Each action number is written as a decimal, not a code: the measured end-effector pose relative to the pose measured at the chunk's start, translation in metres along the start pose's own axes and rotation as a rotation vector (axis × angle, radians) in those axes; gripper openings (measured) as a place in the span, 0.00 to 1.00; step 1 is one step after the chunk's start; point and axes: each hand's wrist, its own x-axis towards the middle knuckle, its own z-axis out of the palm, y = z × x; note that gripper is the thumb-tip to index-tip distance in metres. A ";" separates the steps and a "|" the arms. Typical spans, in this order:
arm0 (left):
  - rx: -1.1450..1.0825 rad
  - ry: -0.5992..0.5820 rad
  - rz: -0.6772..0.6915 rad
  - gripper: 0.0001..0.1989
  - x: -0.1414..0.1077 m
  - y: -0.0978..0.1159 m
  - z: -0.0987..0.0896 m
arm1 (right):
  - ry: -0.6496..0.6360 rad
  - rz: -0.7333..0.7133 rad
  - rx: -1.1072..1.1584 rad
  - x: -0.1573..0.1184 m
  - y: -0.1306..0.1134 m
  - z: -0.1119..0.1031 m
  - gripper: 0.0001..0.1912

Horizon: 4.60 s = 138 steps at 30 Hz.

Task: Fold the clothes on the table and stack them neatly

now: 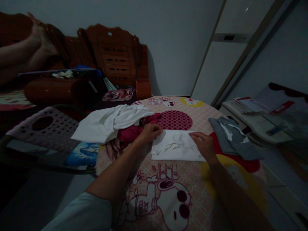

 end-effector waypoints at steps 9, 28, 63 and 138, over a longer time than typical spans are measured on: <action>0.237 -0.187 0.466 0.17 -0.007 0.032 0.035 | 0.115 0.547 0.076 0.011 0.038 -0.033 0.12; 0.465 -0.476 0.599 0.27 -0.017 0.028 0.072 | 0.005 0.507 -0.131 0.011 0.038 -0.030 0.09; 0.168 -0.165 0.476 0.20 -0.014 0.034 0.059 | -0.364 0.024 -0.530 -0.006 0.005 0.012 0.07; 0.574 0.365 0.250 0.17 -0.001 -0.005 0.023 | -0.011 0.084 -0.290 0.000 0.019 -0.007 0.13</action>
